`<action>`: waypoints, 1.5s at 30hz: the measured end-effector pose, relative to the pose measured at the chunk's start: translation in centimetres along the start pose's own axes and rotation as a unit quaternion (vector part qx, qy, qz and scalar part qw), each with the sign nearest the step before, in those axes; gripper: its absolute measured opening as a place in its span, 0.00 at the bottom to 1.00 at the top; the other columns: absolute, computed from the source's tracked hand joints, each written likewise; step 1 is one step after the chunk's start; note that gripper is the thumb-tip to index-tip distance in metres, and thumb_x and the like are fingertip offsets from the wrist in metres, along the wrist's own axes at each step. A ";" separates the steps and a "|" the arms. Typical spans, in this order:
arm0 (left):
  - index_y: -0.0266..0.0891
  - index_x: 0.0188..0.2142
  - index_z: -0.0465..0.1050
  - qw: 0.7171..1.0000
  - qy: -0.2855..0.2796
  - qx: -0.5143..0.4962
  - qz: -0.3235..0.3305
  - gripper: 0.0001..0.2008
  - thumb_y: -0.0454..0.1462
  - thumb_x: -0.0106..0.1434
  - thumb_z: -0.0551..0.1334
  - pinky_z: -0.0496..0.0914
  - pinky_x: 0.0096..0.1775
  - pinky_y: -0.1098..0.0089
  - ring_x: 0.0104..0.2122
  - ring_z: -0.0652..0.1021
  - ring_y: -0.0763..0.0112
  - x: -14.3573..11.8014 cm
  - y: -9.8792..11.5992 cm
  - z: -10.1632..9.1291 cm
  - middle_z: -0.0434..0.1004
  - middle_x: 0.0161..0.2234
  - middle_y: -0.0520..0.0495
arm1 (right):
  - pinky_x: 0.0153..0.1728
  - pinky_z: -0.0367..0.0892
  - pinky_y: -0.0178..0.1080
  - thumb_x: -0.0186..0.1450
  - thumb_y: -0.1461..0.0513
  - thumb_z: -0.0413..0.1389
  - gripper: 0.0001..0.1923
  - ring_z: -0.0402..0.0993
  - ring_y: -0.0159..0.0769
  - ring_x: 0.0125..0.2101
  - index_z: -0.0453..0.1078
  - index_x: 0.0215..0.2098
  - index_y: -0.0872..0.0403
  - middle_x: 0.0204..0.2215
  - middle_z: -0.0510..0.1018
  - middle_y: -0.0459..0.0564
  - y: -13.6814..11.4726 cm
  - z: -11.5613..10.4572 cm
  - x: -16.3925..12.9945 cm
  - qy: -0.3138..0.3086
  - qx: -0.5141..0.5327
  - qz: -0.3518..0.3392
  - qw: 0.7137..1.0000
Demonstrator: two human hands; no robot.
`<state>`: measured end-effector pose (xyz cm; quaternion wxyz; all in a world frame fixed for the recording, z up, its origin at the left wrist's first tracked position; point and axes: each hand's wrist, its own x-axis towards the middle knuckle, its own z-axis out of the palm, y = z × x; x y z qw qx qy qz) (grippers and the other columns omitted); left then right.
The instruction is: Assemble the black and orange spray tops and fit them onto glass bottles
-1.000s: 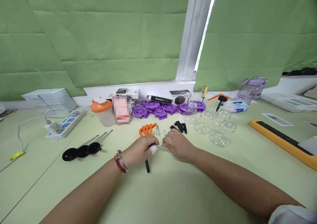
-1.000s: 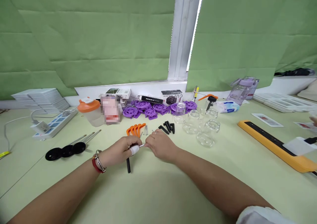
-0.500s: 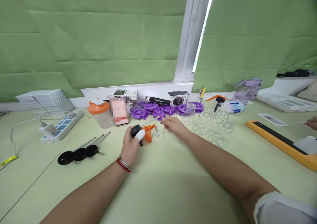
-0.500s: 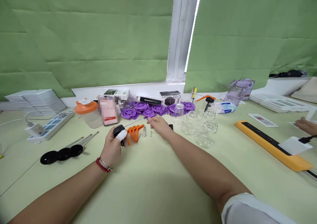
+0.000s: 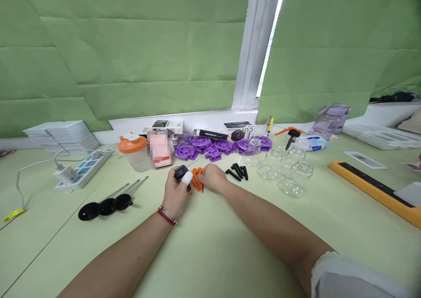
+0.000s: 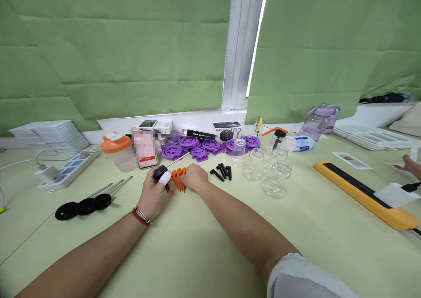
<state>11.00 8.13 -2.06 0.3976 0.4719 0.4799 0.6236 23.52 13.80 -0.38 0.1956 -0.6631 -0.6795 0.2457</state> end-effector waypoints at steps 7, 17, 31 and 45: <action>0.42 0.43 0.61 1.000 -0.017 -0.009 0.004 0.17 0.43 0.56 0.62 0.66 0.22 0.74 0.19 0.69 0.79 0.0 0.1 0.0 0.65 0.29 0.55 | 0.18 0.50 0.31 0.50 0.62 0.55 0.08 0.60 0.27 0.18 0.62 0.15 0.55 0.13 0.64 0.43 1.1 -0.2 0.8 -0.011 0.138 -0.015 0.990; 0.37 0.42 0.68 0.995 -0.087 0.035 -0.026 0.20 0.43 0.52 0.65 0.65 0.24 0.75 0.25 0.70 0.75 -0.2 0.0 -0.1 0.69 0.31 0.50 | 0.23 0.62 0.33 0.60 0.58 0.51 0.08 0.71 0.31 0.24 0.63 0.29 0.56 0.28 0.76 0.52 7.5 -5.4 -2.1 -0.134 0.440 -0.038 0.887; 0.39 0.45 0.67 0.977 -0.182 0.110 -0.001 0.19 0.40 0.54 0.64 0.68 0.27 0.72 0.27 0.71 0.73 -0.2 -0.5 -0.2 0.72 0.32 0.49 | 0.21 0.51 0.31 0.60 0.56 0.58 0.12 0.57 0.22 0.15 0.61 0.32 0.54 0.21 0.71 0.43 11.2 -3.6 -3.6 -0.258 0.643 -0.024 0.721; 0.46 0.50 0.58 0.953 -0.298 0.039 -0.023 0.22 0.37 0.57 0.62 0.69 0.39 0.60 0.30 0.74 0.68 -2.4 0.6 1.3 0.70 0.39 0.45 | 0.20 0.46 0.32 0.59 0.55 0.59 0.14 0.55 0.24 0.16 0.62 0.35 0.55 0.20 0.69 0.44 10.7 -3.1 -4.5 -0.316 0.615 -0.080 0.718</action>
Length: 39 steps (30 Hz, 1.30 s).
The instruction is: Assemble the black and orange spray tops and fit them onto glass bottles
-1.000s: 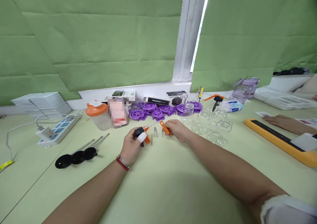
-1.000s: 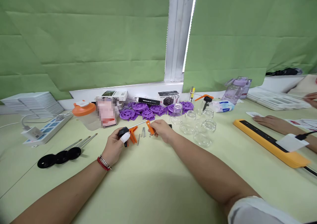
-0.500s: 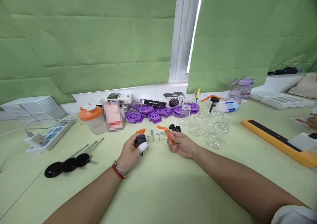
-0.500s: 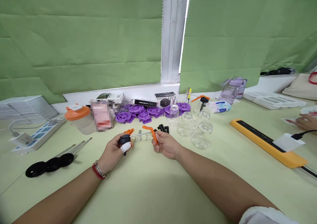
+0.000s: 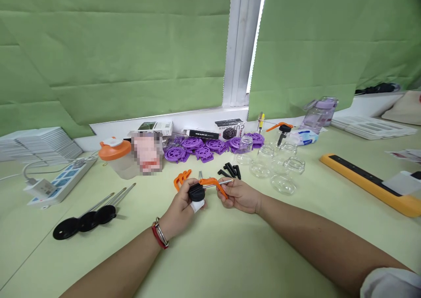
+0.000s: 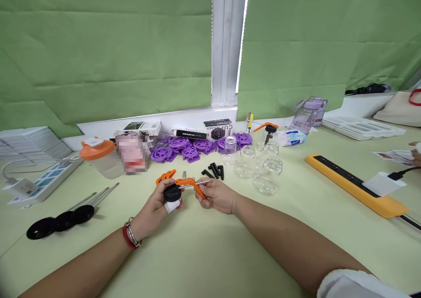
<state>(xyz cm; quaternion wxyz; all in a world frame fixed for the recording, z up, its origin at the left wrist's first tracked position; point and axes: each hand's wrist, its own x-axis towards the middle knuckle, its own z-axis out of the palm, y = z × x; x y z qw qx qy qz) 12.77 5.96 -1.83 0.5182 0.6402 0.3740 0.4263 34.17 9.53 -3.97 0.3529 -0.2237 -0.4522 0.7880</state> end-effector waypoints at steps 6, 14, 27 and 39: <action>0.45 0.46 0.66 1.000 0.005 -0.018 -0.011 0.21 0.36 0.52 0.66 0.68 0.40 0.62 0.34 0.73 0.64 0.1 0.8 0.2 0.72 0.35 0.46 | 0.21 0.47 0.32 0.59 0.55 0.59 0.14 0.56 0.24 0.17 0.63 0.35 0.54 0.20 0.70 0.44 0.2 0.2 -0.1 -0.007 -0.024 0.002 1.000; 0.44 0.51 0.61 0.996 -0.054 -0.023 -0.068 0.25 0.36 0.54 0.65 0.66 0.39 0.70 0.34 0.70 0.71 -0.7 1.0 0.5 0.68 0.36 0.48 | 0.21 0.51 0.31 0.60 0.52 0.57 0.15 0.57 0.23 0.17 0.65 0.34 0.57 0.20 0.70 0.43 0.2 1.0 -0.1 0.005 -0.126 -0.001 0.992; 0.43 0.49 0.67 0.994 -0.053 -0.078 -0.055 0.21 0.38 0.55 0.64 0.63 0.38 0.68 0.33 0.69 0.69 -0.5 0.9 0.0 0.71 0.33 0.48 | 0.21 0.57 0.31 0.60 0.48 0.55 0.19 0.62 0.25 0.18 0.64 0.34 0.56 0.22 0.72 0.45 0.1 1.0 -0.1 0.008 -0.189 -0.001 0.982; 0.43 0.48 0.65 0.968 0.127 -0.215 0.007 0.16 0.37 0.60 0.59 0.63 0.31 0.71 0.28 0.70 0.73 0.9 1.0 -0.8 0.69 0.28 0.52 | 0.41 0.64 0.41 0.65 0.69 0.44 0.16 0.65 0.39 0.43 0.66 0.49 0.56 0.46 0.71 0.56 1.5 2.4 1.3 0.026 -0.766 -0.223 0.602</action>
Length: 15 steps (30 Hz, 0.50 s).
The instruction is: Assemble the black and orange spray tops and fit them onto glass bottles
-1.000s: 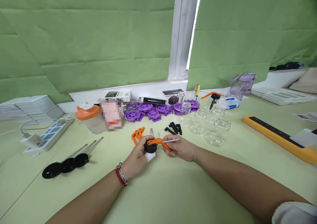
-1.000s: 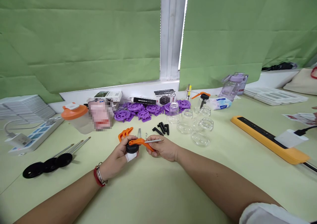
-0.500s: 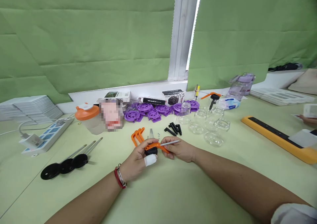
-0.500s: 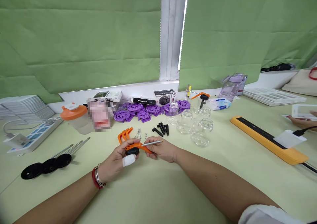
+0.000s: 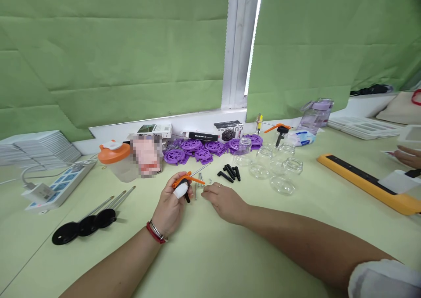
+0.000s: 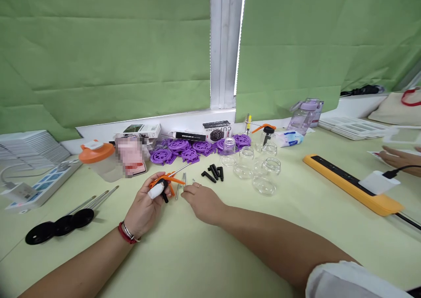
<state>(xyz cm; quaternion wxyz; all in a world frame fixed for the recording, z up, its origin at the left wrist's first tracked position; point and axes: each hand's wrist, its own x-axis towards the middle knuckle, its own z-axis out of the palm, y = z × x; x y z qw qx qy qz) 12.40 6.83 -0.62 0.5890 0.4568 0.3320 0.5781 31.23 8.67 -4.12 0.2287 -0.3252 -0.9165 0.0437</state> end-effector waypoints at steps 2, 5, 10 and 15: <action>0.43 0.48 0.64 1.000 0.007 0.021 0.013 0.16 0.37 0.60 0.59 0.64 0.33 0.71 0.29 0.70 0.73 -0.1 -0.1 -0.1 0.70 0.28 0.51 | 0.40 0.64 0.41 0.65 0.69 0.45 0.18 0.65 0.40 0.43 0.63 0.52 0.58 0.48 0.71 0.57 -0.2 0.1 1.0 -0.020 -0.088 -0.060 0.994; 0.43 0.48 0.64 0.998 0.018 0.044 0.031 0.16 0.37 0.59 0.60 0.64 0.37 0.71 0.31 0.71 0.73 -0.2 -0.2 -0.1 0.70 0.29 0.51 | 0.39 0.65 0.43 0.66 0.68 0.43 0.18 0.65 0.41 0.43 0.61 0.54 0.60 0.48 0.71 0.59 -0.7 0.2 2.5 -0.038 -0.171 -0.148 0.973; 0.43 0.48 0.64 0.999 0.011 0.043 0.031 0.17 0.38 0.58 0.60 0.65 0.37 0.70 0.31 0.71 0.73 -0.3 -0.1 0.0 0.70 0.28 0.52 | 0.36 0.64 0.44 0.65 0.71 0.43 0.16 0.69 0.43 0.40 0.65 0.47 0.68 0.41 0.74 0.67 -1.9 0.1 3.2 -0.053 -0.264 -0.243 0.932; 0.42 0.48 0.64 0.998 0.008 0.055 0.024 0.18 0.39 0.57 0.60 0.66 0.36 0.70 0.30 0.71 0.72 -0.4 -0.1 0.1 0.71 0.28 0.51 | 0.26 0.63 0.40 0.63 0.73 0.41 0.18 0.71 0.44 0.35 0.66 0.46 0.71 0.42 0.73 0.72 -2.5 0.1 2.3 -0.054 -0.283 -0.278 0.916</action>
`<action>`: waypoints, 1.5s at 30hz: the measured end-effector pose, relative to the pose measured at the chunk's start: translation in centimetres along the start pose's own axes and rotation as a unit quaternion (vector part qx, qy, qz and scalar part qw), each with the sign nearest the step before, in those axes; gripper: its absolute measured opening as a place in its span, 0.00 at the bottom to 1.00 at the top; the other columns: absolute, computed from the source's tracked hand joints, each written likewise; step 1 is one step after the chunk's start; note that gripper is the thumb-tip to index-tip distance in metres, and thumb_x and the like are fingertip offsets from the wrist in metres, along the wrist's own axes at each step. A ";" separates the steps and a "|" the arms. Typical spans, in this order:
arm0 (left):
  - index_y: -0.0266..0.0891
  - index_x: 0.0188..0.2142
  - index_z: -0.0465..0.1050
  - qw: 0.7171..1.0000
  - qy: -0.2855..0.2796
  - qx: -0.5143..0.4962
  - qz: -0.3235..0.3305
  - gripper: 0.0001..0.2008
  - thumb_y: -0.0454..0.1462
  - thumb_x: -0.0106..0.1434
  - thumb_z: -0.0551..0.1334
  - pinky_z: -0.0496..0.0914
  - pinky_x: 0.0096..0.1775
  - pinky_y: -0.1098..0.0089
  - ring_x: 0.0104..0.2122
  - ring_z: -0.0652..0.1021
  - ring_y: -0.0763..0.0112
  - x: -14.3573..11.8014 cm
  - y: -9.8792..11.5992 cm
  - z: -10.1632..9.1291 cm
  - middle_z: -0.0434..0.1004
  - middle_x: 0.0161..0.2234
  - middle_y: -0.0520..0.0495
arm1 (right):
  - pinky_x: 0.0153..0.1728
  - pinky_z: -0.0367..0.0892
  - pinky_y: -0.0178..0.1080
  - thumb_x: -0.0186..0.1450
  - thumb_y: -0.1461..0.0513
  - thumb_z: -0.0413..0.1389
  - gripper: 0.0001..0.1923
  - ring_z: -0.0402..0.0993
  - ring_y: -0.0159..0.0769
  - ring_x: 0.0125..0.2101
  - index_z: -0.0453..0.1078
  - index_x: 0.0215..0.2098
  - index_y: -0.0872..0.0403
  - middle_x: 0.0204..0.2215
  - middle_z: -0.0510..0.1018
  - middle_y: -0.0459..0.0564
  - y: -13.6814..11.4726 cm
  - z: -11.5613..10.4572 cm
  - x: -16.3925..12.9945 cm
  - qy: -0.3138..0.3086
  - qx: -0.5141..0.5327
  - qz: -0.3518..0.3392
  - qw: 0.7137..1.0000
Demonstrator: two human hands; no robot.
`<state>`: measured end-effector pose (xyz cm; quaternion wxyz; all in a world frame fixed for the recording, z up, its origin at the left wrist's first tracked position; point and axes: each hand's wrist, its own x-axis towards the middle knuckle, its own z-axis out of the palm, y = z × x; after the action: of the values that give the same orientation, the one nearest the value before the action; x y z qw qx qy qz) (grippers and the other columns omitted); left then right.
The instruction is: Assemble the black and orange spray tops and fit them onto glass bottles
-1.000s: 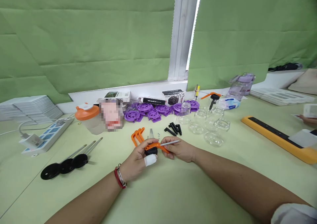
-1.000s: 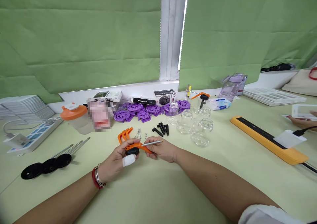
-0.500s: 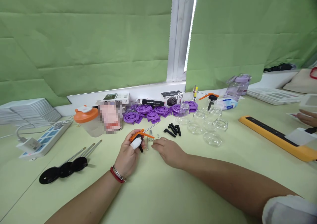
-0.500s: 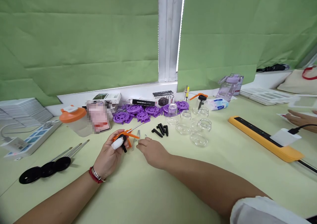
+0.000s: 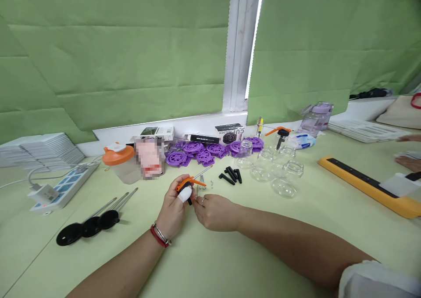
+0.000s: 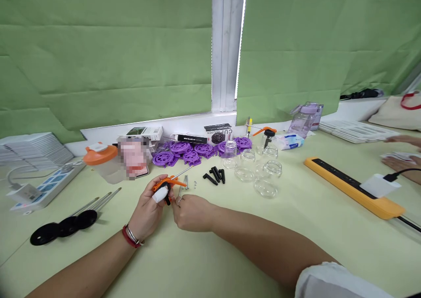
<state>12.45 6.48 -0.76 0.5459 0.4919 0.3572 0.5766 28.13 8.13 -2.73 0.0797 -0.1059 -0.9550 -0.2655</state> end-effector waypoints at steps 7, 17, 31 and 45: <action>0.42 0.49 0.63 1.000 -0.007 -0.005 0.004 0.17 0.37 0.60 0.59 0.66 0.38 0.69 0.31 0.71 0.72 0.1 -0.3 -0.3 0.71 0.28 0.51 | 0.29 0.66 0.41 0.64 0.72 0.40 0.17 0.72 0.41 0.34 0.64 0.48 0.69 0.41 0.73 0.67 0.2 0.3 0.1 -0.029 0.032 0.053 0.998; 0.43 0.50 0.63 1.000 -0.008 0.002 -0.001 0.17 0.37 0.60 0.59 0.65 0.38 0.70 0.32 0.72 0.72 0.3 -0.6 -0.6 0.72 0.30 0.51 | 0.33 0.65 0.42 0.66 0.71 0.41 0.15 0.71 0.40 0.34 0.67 0.44 0.66 0.36 0.74 0.60 0.8 0.5 0.3 -0.037 0.036 0.066 0.996; 0.41 0.50 0.63 0.999 0.000 0.036 -0.014 0.19 0.39 0.59 0.59 0.64 0.35 0.71 0.30 0.72 0.73 0.2 -0.6 -0.8 0.72 0.29 0.50 | 0.27 0.59 0.39 0.62 0.72 0.46 0.11 0.66 0.35 0.25 0.69 0.32 0.60 0.28 0.73 0.54 -0.3 -1.6 -0.1 0.003 0.035 -0.051 0.998; 0.42 0.52 0.64 0.990 -0.079 0.114 -0.023 0.20 0.39 0.59 0.60 0.63 0.43 0.66 0.38 0.71 0.66 -0.4 -0.4 -0.9 0.72 0.37 0.46 | 0.30 0.64 0.34 0.61 0.69 0.48 0.08 0.68 0.31 0.30 0.67 0.33 0.55 0.31 0.74 0.50 0.2 -5.4 -0.6 0.176 0.305 0.123 0.928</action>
<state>11.72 6.29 -1.47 0.5259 0.5869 0.3876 0.4783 29.30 5.37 1.85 0.3072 -0.1445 -0.9399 0.0366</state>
